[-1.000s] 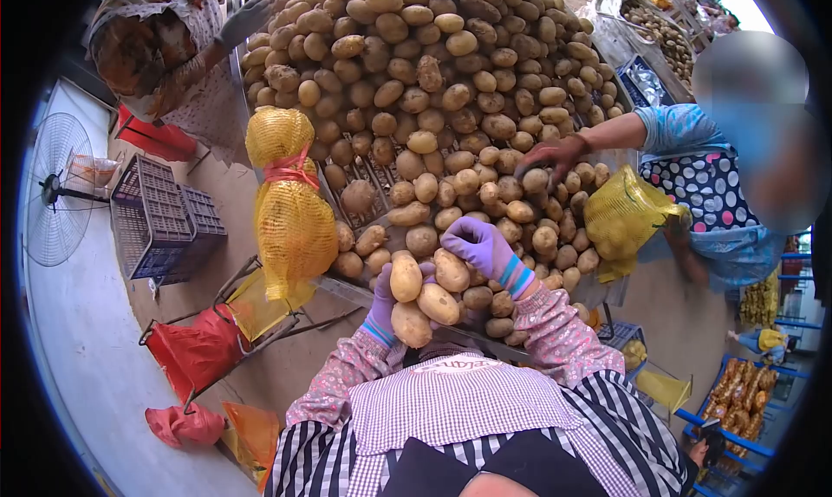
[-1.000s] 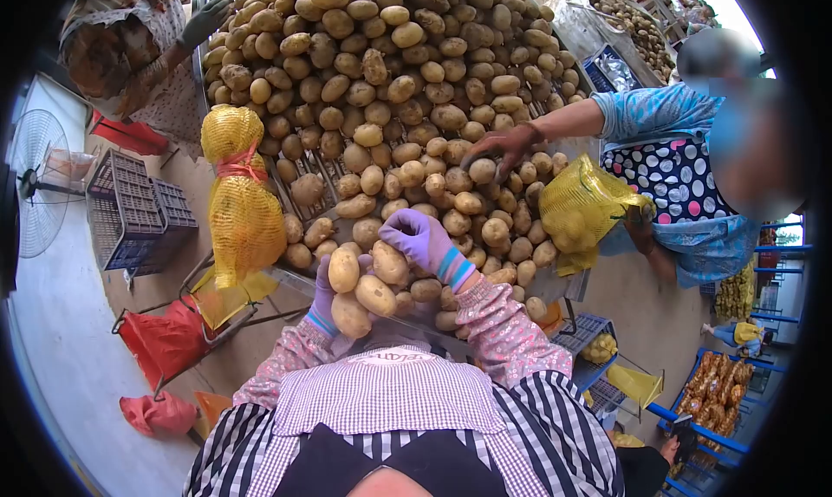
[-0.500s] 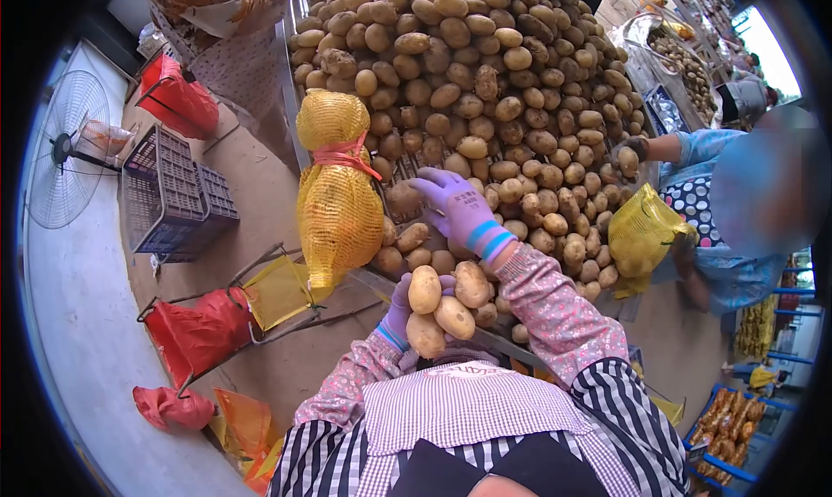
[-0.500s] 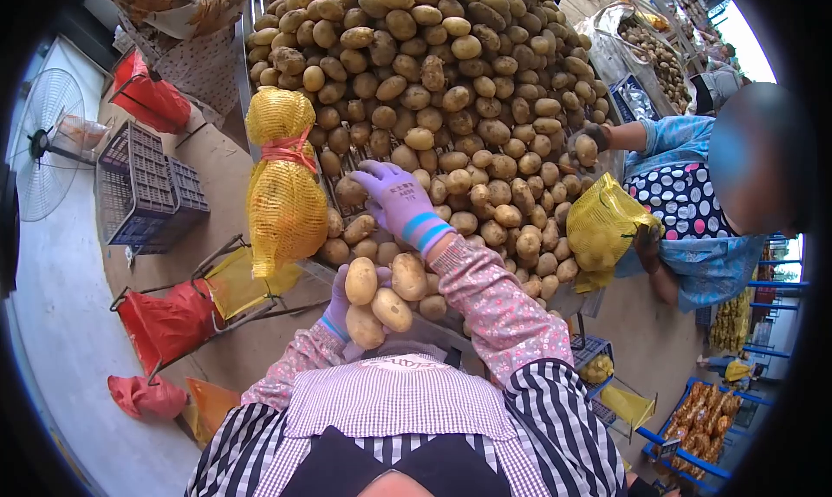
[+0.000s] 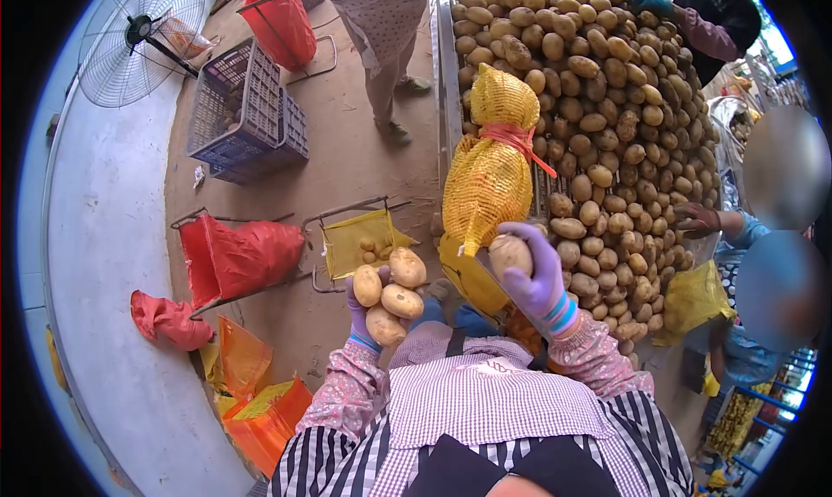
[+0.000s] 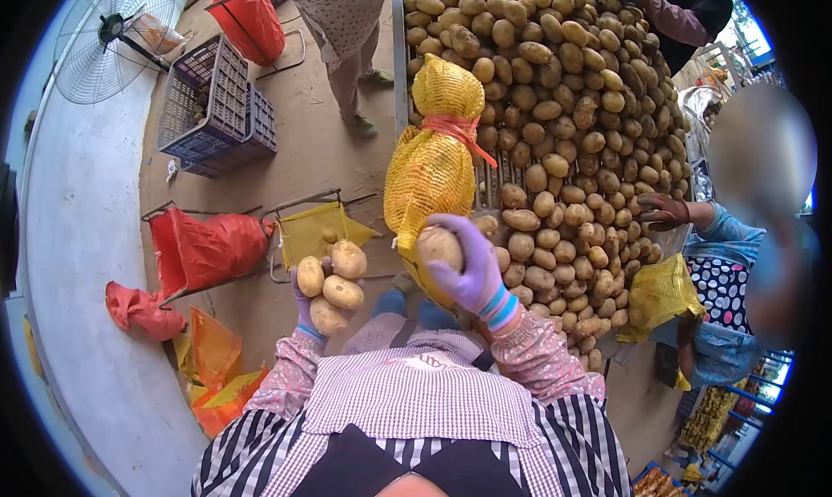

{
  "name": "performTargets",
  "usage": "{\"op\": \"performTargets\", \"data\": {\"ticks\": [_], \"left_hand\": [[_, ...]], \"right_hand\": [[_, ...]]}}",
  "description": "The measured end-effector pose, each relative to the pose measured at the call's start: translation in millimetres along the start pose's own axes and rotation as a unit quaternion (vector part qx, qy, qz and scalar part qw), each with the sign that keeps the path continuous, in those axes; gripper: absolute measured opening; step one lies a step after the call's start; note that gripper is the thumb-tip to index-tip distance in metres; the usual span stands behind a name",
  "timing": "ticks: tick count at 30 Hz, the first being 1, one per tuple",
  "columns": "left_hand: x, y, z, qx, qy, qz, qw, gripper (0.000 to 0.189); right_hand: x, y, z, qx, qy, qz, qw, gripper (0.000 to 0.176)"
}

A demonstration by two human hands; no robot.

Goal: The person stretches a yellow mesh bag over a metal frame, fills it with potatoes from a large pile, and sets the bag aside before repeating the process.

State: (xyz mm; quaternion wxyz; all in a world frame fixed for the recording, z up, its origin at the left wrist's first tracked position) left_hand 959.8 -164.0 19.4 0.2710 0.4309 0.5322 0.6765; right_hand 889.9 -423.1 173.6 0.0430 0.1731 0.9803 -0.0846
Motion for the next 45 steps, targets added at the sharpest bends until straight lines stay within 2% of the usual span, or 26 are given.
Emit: {"op": "performTargets", "data": {"ticks": [2, 5, 7, 8, 9, 14, 16, 17, 18, 20, 22, 23, 24, 25, 27, 29, 30, 32, 33, 35, 36, 37, 39, 40, 42, 45], "left_hand": [[3, -25, 34, -0.041, 0.044, 0.036, 0.998, 0.069], [-3, -62, 73, -0.051, 0.081, 0.132, 0.987, 0.070], [-10, -80, 90, -0.032, 0.074, 0.161, 0.984, 0.068], [-13, -91, 97, -0.077, 0.060, 0.239, 0.966, 0.066], [-15, -110, 104, -0.121, 0.044, 0.315, 0.940, 0.064], [-11, -162, 116, -0.148, -0.090, 0.345, 0.922, 0.059], [-11, -145, 121, -0.239, -0.022, 0.407, 0.881, 0.061], [-16, -136, 118, -0.251, -0.041, 0.393, 0.883, 0.061], [-22, -123, 119, -0.288, -0.013, 0.380, 0.879, 0.058], [-35, -87, 118, -0.330, 0.010, 0.360, 0.873, 0.056], [-52, -18, 111, -0.532, 0.128, 0.325, 0.771, 0.051], [-63, 5, 98, -0.540, 0.122, 0.319, 0.769, 0.051], [-77, 40, 86, -0.605, 0.209, 0.228, 0.733, 0.051], [-88, 78, 71, -0.657, 0.293, 0.130, 0.682, 0.052], [-100, 150, 27, -0.780, 0.329, -0.006, 0.532, 0.059], [-115, 203, -18, -0.870, 0.356, -0.070, 0.332, 0.071], [-129, 208, -30, -0.872, 0.355, -0.079, 0.328, 0.071], [-160, 195, -50, -0.928, 0.293, -0.049, 0.224, 0.077], [-171, 190, -51, -0.930, 0.291, -0.052, 0.219, 0.077], [-197, 168, -37, -0.932, 0.186, -0.006, 0.311, 0.080], [-203, 166, -26, -0.908, 0.242, -0.053, 0.337, 0.078], [-206, 156, -11, -0.910, 0.240, -0.053, 0.334, 0.078], [-205, 143, 21, -0.733, 0.189, -0.070, 0.650, 0.074], [-199, 140, 37, -0.734, 0.189, -0.070, 0.648, 0.074], [-178, 118, 79, -0.592, 0.189, 0.012, 0.784, 0.070], [-145, 109, 105, -0.518, 0.214, 0.013, 0.828, 0.070]], "right_hand": [[-9, 61, -10, 0.049, 0.025, -0.101, 0.993, 0.055], [-27, 134, 42, 0.135, 0.109, -0.176, 0.969, 0.062], [-34, 153, 78, 0.170, 0.108, -0.168, 0.965, 0.059], [-38, 156, 85, 0.205, 0.108, -0.161, 0.959, 0.056], [-40, 153, 80, 0.208, 0.106, -0.157, 0.960, 0.056], [-9, 107, 64, 0.208, 0.019, -0.191, 0.959, 0.038], [11, 78, 63, 0.242, 0.008, -0.193, 0.951, 0.032], [24, 67, 63, 0.264, -0.006, -0.217, 0.940, 0.026], [33, 51, 63, 0.297, -0.044, -0.145, 0.943, 0.019], [40, 8, 77, 0.387, -0.042, -0.025, 0.921, 0.023], [31, -28, 79, 0.471, -0.025, 0.065, 0.880, 0.035], [24, -42, 76, 0.515, 0.009, 0.092, 0.852, 0.043], [25, -54, 97, 0.540, 0.068, 0.041, 0.838, 0.056], [26, -70, 105, 0.537, 0.073, 0.052, 0.839, 0.056], [34, -103, 121, 0.523, 0.114, 0.036, 0.844, 0.053], [54, -130, 124, 0.559, 0.122, 0.034, 0.820, 0.050], [61, -138, 122, 0.559, 0.128, 0.050, 0.817, 0.046], [71, -147, 121, 0.556, 0.122, 0.087, 0.818, 0.042], [72, -146, 119, 0.551, 0.124, 0.091, 0.820, 0.042], [69, -147, 117, 0.556, 0.167, 0.108, 0.807, 0.043], [64, -146, 118, 0.553, 0.166, 0.110, 0.809, 0.043], [60, -146, 120, 0.531, 0.185, 0.128, 0.817, 0.044], [50, -137, 113, 0.507, 0.203, 0.146, 0.825, 0.044], [44, -122, 98, 0.469, 0.130, 0.153, 0.860, 0.048], [30, -86, 77, 0.427, 0.031, 0.115, 0.896, 0.055], [-6, -23, 82, 0.424, -0.008, -0.005, 0.906, 0.064]]}}
Point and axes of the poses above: each hand's wrist, its own x-axis away from the middle knuckle, its own y-axis out of the palm, z = x × y, the point moved 5 cm from there along -x, towards the middle knuckle, and after that the axes turned 7 degrees about -x, right-handed, at the moved point
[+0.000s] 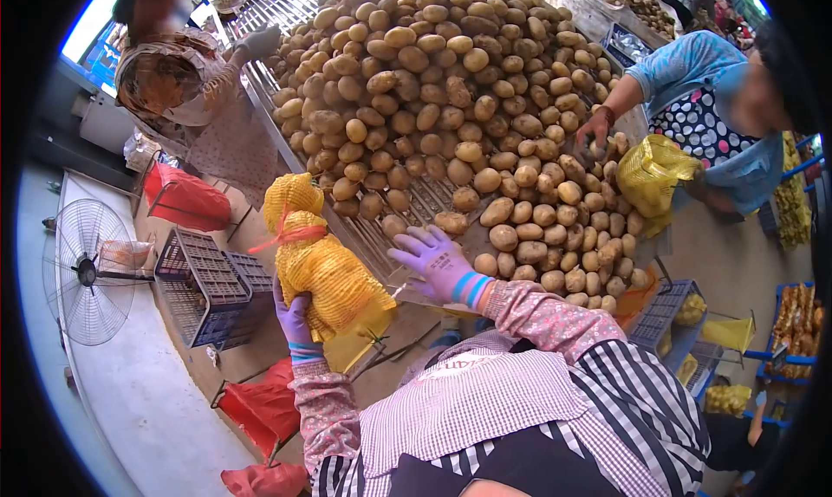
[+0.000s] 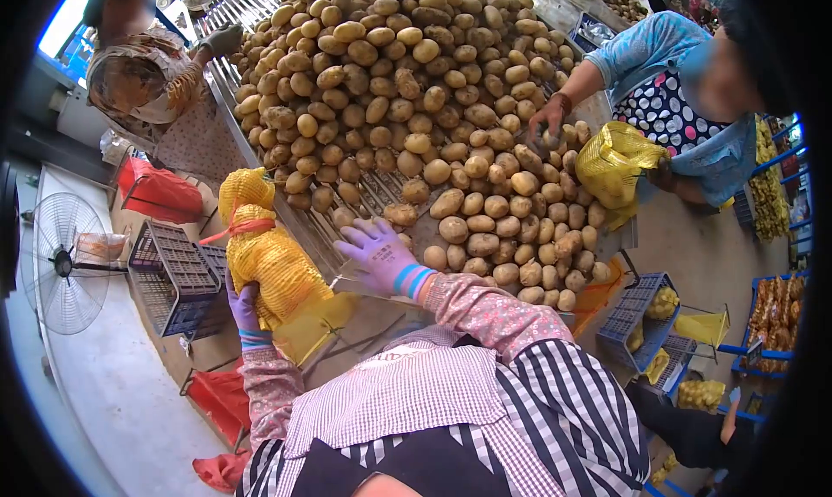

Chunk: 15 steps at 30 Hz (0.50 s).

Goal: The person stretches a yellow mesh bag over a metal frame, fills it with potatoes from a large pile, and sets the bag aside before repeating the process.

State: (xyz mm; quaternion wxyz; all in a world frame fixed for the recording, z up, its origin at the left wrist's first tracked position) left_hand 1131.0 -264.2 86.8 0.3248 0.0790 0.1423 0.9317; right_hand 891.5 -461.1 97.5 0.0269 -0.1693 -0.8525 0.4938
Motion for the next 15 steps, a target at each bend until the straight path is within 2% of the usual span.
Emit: {"op": "performTargets", "data": {"ticks": [3, 5, 6, 7, 8, 10, 11, 12, 14, 15], "left_hand": [[16, -13, 0, -0.001, -0.003, 0.009, 1.000, 0.070], [27, -15, -4, -0.003, -0.003, 0.018, 1.000, 0.070], [31, -16, -6, -0.002, -0.006, 0.027, 1.000, 0.070], [37, -19, -5, -0.002, -0.001, 0.025, 1.000, 0.071], [44, -16, 1, -0.003, 0.003, 0.024, 1.000, 0.071], [58, -8, 12, 0.008, -0.019, 0.034, 0.999, 0.072], [62, -9, 14, 0.014, -0.013, 0.024, 1.000, 0.071], [67, -10, 13, 0.016, -0.010, 0.027, 0.999, 0.071], [75, -7, 11, 0.043, -0.040, 0.061, 0.996, 0.070], [77, -2, 13, 0.038, -0.038, 0.063, 0.997, 0.070]], "right_hand": [[-43, 36, -16, 0.037, -0.027, 0.010, 0.999, 0.062], [-69, 55, 7, 0.082, -0.005, -0.012, 0.997, 0.061], [-83, 50, 16, 0.129, 0.021, -0.036, 0.991, 0.059], [-81, 36, 27, 0.156, 0.001, -0.018, 0.988, 0.049], [-82, 29, 35, 0.157, 0.000, -0.014, 0.988, 0.049], [-88, 12, 60, 0.134, 0.116, 0.011, 0.984, 0.037], [-88, -1, 59, 0.141, 0.117, 0.090, 0.979, 0.031], [-94, -4, 56, 0.142, 0.113, 0.091, 0.979, 0.031], [-112, -11, 39, 0.079, 0.033, 0.149, 0.985, 0.034], [-127, -7, 29, 0.088, 0.002, 0.135, 0.987, 0.038]]}}
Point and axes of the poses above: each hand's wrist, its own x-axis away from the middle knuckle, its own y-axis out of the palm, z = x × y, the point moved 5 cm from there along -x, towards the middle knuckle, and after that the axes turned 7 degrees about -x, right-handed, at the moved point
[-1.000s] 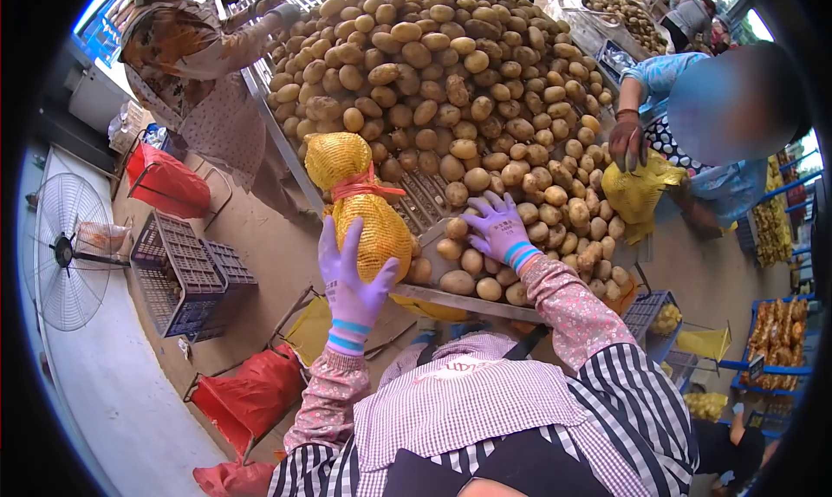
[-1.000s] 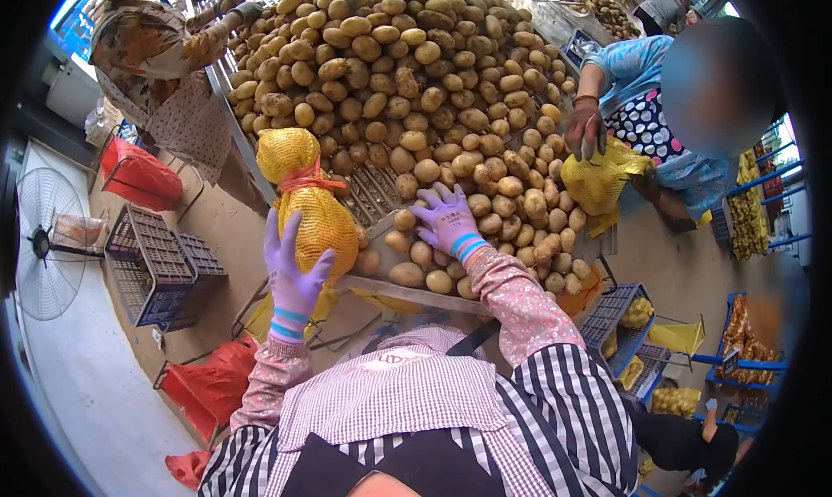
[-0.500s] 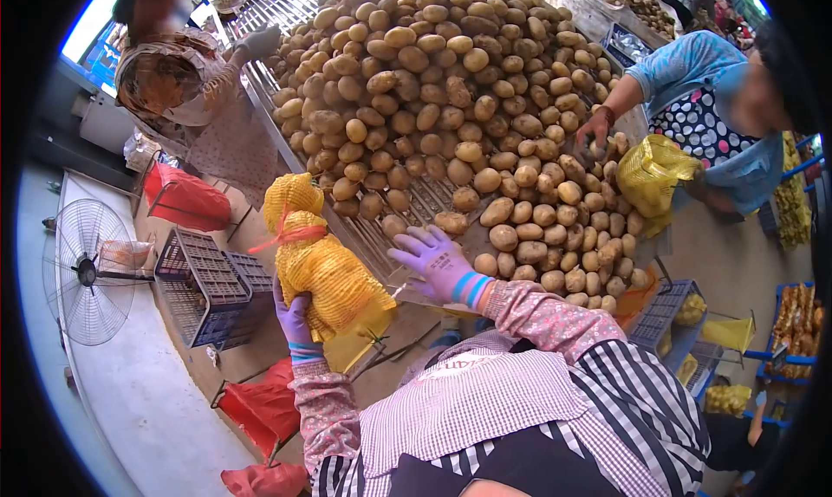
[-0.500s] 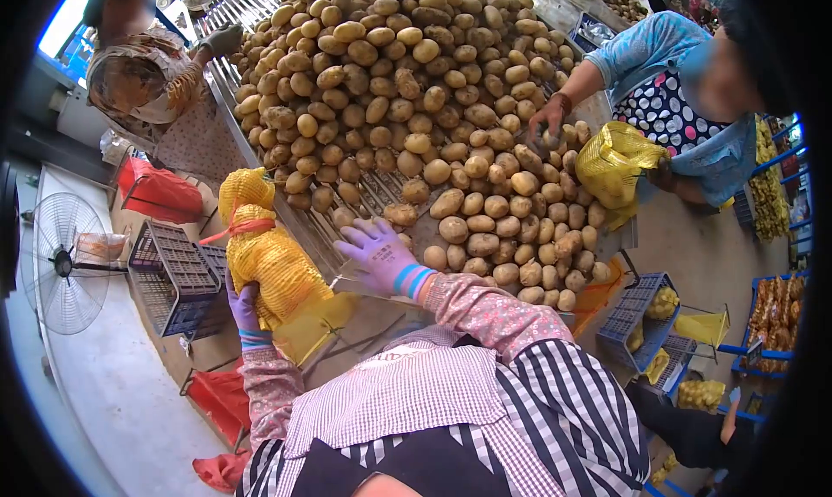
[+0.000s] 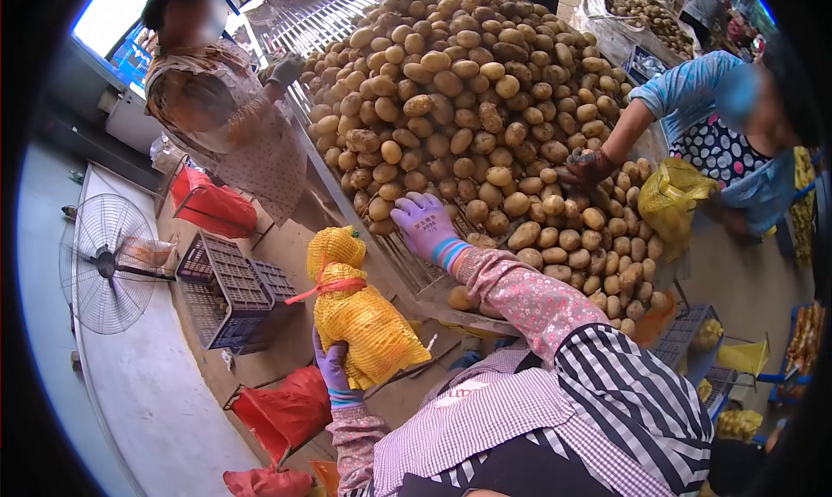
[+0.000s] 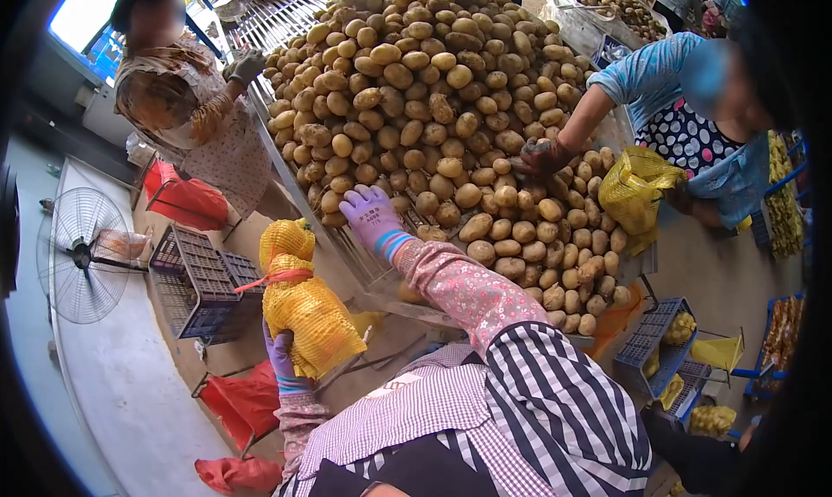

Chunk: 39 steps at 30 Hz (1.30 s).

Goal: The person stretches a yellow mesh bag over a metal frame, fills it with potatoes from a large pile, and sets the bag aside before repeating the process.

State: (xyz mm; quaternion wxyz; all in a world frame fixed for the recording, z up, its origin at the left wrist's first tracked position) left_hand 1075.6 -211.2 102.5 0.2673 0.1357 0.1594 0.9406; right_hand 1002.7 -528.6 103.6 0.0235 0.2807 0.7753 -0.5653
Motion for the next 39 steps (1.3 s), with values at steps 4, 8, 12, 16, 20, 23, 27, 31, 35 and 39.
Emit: {"op": "performTargets", "data": {"ticks": [4, 8, 12, 16, 20, 23, 27, 31, 35, 39], "left_hand": [[8, 13, -8, 0.037, -0.013, 0.000, 0.999, 0.071], [15, 17, -9, 0.040, -0.006, 0.009, 0.999, 0.070], [33, 1, -8, 0.079, -0.005, 0.036, 0.996, 0.071], [44, 2, 4, 0.036, 0.001, 0.025, 0.999, 0.071], [46, 14, -1, -0.010, 0.019, 0.000, 1.000, 0.072], [34, 38, 5, -0.052, 0.030, -0.005, 0.998, 0.072], [13, 72, 8, -0.146, 0.030, -0.013, 0.989, 0.071], [-15, 118, 3, -0.458, 0.182, -0.071, 0.867, 0.070], [-49, 163, -20, -0.715, 0.216, -0.090, 0.658, 0.068], [-85, 174, -44, -0.789, 0.165, -0.082, 0.586, 0.065]], "right_hand": [[-49, 47, -27, 0.035, -0.092, 0.035, 0.995, 0.043], [-71, 79, -22, 0.052, -0.040, -0.090, 0.994, 0.040], [-65, 68, -19, 0.069, -0.020, -0.166, 0.983, 0.033], [-60, 45, -26, 0.108, -0.006, -0.246, 0.963, 0.043], [-49, 35, -26, 0.121, 0.037, -0.296, 0.947, 0.051], [-37, 30, -24, 0.110, 0.049, -0.311, 0.943, 0.052], [-2, 23, -13, 0.093, 0.034, -0.315, 0.944, 0.053], [39, 15, 14, 0.071, 0.081, -0.337, 0.935, 0.055], [63, -12, 38, 0.075, 0.111, -0.300, 0.944, 0.053], [72, -25, 44, 0.060, 0.118, -0.247, 0.960, 0.051]]}}
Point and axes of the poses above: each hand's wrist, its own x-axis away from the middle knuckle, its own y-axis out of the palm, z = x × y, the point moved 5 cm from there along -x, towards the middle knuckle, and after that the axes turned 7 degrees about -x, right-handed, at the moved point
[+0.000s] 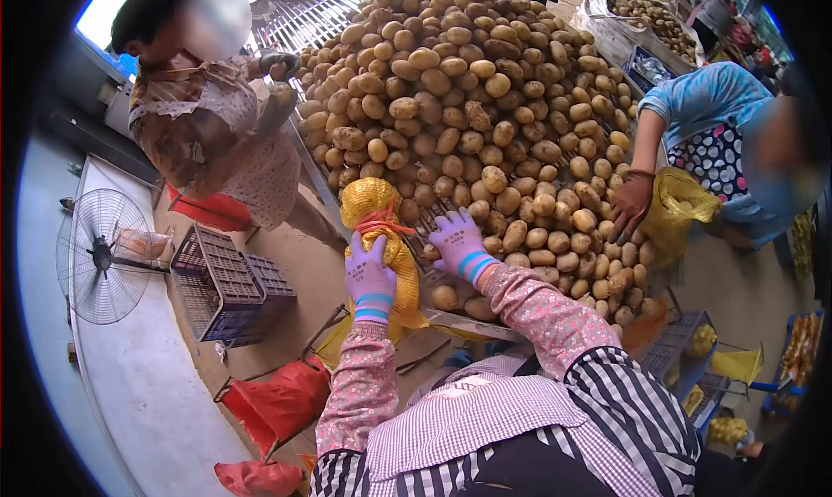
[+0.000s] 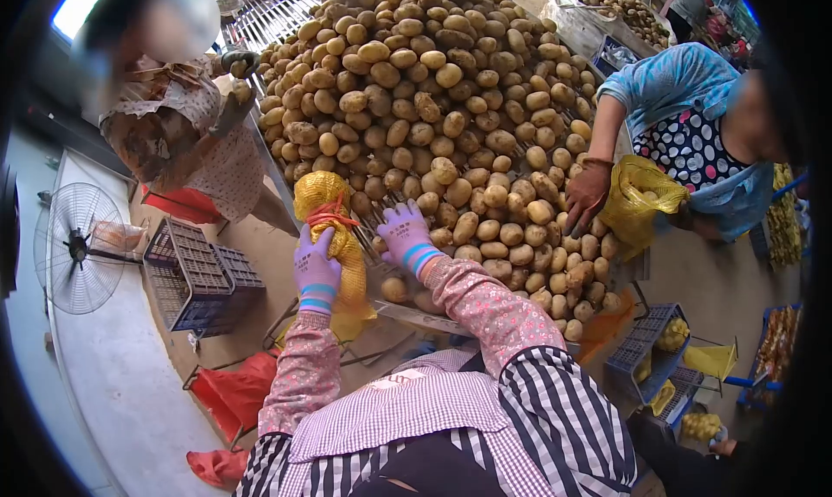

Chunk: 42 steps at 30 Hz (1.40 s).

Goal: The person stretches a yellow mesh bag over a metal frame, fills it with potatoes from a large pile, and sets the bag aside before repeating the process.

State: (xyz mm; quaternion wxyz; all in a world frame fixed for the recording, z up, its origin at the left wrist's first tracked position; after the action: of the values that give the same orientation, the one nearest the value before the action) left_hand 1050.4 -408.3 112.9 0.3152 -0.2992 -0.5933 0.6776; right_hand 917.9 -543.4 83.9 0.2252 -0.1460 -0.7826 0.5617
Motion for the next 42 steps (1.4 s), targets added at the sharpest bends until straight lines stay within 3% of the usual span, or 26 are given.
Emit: {"op": "performTargets", "data": {"ticks": [2, 8, 9, 14, 17, 18, 20, 22, 24, 26, 28, 34, 40, 42], "left_hand": [[-19, 6, 6, -0.019, 0.016, 0.001, 1.000, 0.060], [-82, 23, 13, -0.021, -0.044, -0.061, 0.997, 0.048], [-85, 20, 8, -0.007, -0.034, -0.030, 0.999, 0.044], [-81, 16, -9, 0.077, -0.019, -0.047, 0.996, 0.044], [-70, 21, -13, 0.090, -0.010, -0.028, 0.996, 0.042], [-67, 22, -16, 0.111, -0.006, -0.027, 0.993, 0.043], [-64, 21, -20, 0.133, -0.005, -0.022, 0.991, 0.044], [-62, 20, -18, 0.143, -0.008, -0.038, 0.989, 0.044], [-60, 20, -14, 0.134, -0.015, -0.028, 0.990, 0.044], [-58, 20, -11, 0.122, -0.021, -0.020, 0.992, 0.043], [-58, 20, -11, 0.115, -0.020, -0.023, 0.993, 0.044], [-58, 29, -19, 0.141, -0.012, -0.007, 0.990, 0.045], [-57, 24, -19, 0.175, -0.021, -0.006, 0.984, 0.043], [-58, 27, -19, 0.177, -0.018, 0.003, 0.984, 0.043]], "right_hand": [[3, -3, 10, -0.017, 0.005, 0.018, 1.000, 0.050], [15, -26, 25, -0.042, -0.001, 0.116, 0.992, 0.043], [17, -29, 26, -0.060, -0.004, 0.145, 0.988, 0.043], [15, -31, 30, -0.095, 0.014, 0.215, 0.972, 0.038], [15, -40, 47, -0.263, 0.077, 0.250, 0.929, 0.043], [10, -47, 50, -0.259, 0.073, 0.250, 0.930, 0.043], [-3, -58, 66, -0.420, 0.119, 0.257, 0.862, 0.043], [-23, -70, 60, -0.366, 0.065, 0.280, 0.885, 0.040], [-54, -73, 42, -0.228, 0.059, 0.162, 0.958, 0.037], [-85, -68, 28, -0.170, 0.052, 0.135, 0.975, 0.032], [-108, -46, 14, 0.010, -0.005, 0.038, 0.999, 0.030], [-118, -22, -1, 0.057, -0.015, -0.012, 0.998, 0.036], [-129, -2, -6, 0.129, 0.001, -0.033, 0.991, 0.033], [-128, -7, -6, 0.155, 0.007, -0.082, 0.984, 0.030]]}}
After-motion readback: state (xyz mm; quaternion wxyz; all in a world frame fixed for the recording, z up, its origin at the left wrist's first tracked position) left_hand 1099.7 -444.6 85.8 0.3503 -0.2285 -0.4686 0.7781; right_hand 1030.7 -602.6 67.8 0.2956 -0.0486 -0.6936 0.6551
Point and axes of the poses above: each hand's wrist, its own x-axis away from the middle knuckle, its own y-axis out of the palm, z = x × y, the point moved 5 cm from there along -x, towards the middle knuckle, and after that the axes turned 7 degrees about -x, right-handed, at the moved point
